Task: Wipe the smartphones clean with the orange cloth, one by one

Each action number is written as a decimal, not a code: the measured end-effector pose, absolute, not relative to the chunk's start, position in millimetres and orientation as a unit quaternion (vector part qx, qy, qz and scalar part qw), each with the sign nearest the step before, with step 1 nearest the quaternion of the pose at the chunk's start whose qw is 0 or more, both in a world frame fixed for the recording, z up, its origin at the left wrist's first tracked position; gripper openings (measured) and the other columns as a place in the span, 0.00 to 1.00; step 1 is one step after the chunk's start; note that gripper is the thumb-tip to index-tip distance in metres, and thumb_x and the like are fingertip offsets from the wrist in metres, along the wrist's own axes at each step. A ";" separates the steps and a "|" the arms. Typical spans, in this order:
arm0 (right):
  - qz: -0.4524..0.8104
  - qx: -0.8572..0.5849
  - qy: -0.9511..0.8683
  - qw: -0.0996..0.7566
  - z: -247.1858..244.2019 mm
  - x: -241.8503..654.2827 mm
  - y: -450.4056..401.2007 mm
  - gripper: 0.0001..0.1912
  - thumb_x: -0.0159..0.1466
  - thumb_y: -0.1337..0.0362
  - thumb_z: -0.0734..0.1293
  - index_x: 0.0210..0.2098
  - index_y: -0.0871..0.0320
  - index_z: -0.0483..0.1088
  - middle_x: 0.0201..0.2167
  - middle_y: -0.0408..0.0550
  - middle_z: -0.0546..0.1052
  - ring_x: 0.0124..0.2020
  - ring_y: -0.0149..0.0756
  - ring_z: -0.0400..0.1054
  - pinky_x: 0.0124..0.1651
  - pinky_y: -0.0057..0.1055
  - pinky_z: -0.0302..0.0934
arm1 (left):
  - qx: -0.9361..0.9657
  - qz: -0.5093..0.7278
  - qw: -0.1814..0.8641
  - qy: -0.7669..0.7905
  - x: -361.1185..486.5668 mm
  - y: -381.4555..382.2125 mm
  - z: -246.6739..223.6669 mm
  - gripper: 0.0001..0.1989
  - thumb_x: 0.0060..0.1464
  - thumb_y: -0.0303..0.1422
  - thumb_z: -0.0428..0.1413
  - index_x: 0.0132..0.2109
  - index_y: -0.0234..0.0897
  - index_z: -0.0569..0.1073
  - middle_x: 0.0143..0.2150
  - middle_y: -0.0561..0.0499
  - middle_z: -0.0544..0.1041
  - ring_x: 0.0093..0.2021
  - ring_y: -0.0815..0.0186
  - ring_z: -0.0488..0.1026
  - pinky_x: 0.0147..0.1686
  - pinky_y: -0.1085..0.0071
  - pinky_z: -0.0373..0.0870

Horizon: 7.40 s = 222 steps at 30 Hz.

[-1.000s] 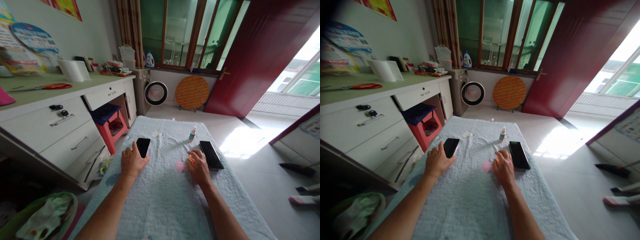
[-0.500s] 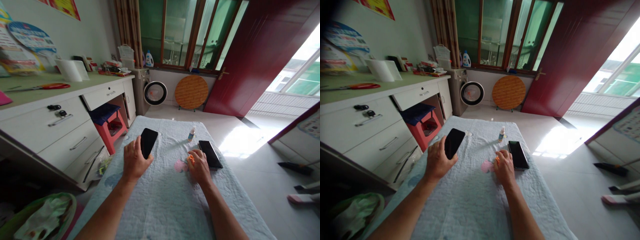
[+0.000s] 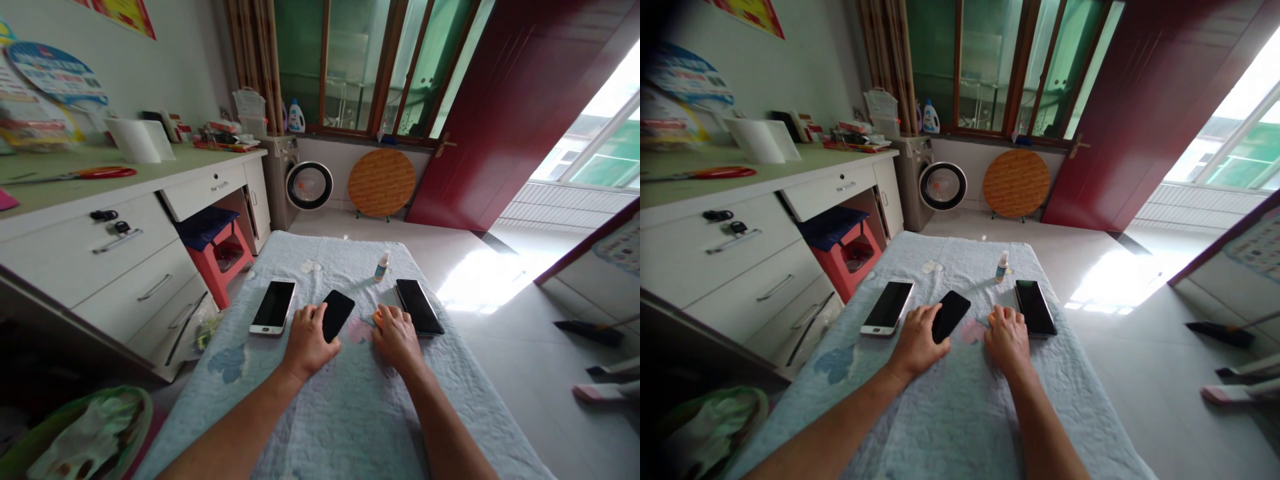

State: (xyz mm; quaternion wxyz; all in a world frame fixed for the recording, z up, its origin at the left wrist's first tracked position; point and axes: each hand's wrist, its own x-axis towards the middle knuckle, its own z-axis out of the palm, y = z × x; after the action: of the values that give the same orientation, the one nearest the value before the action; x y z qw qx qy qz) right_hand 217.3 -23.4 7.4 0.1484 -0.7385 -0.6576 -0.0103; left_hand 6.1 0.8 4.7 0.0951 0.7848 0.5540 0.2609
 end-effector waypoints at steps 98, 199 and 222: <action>0.145 -0.610 -0.716 0.308 6.5 177.7 -10.5 0.07 0.61 0.68 0.63 0.37 0.57 0.73 0.38 0.47 0.68 0.36 0.31 0.66 0.41 0.27 0.61 | 0.819 0.169 0.143 0.529 -2.7 -14.6 11.9 0.42 0.38 0.54 0.63 0.57 0.37 0.66 0.52 0.43 0.69 0.51 0.50 0.65 0.52 0.58 0.62; 0.296 -0.474 -0.819 0.132 49.1 175.1 15.7 0.12 0.54 0.74 0.63 0.31 0.56 0.77 0.33 0.44 0.73 0.32 0.29 0.67 0.36 0.24 0.58 | 0.827 0.198 0.169 0.498 0.0 -9.6 -2.2 0.42 0.44 0.50 0.62 0.62 0.38 0.60 0.65 0.41 0.61 0.63 0.48 0.59 0.61 0.54 0.54; 0.069 -0.657 -0.701 0.269 11.5 184.1 37.0 0.09 0.64 0.59 0.62 0.37 0.57 0.70 0.33 0.46 0.72 0.33 0.33 0.66 0.36 0.27 0.56 | 0.835 0.213 0.168 0.478 -2.5 -8.1 2.7 0.42 0.41 0.48 0.65 0.61 0.37 0.64 0.62 0.45 0.66 0.58 0.49 0.61 0.59 0.56 0.57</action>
State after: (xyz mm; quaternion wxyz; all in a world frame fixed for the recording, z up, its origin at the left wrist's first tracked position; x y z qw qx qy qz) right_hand 184.1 37.0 11.5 0.2688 -0.6574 -0.7006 0.0685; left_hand -2.5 -8.1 2.7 0.1683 0.8352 0.4781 0.2135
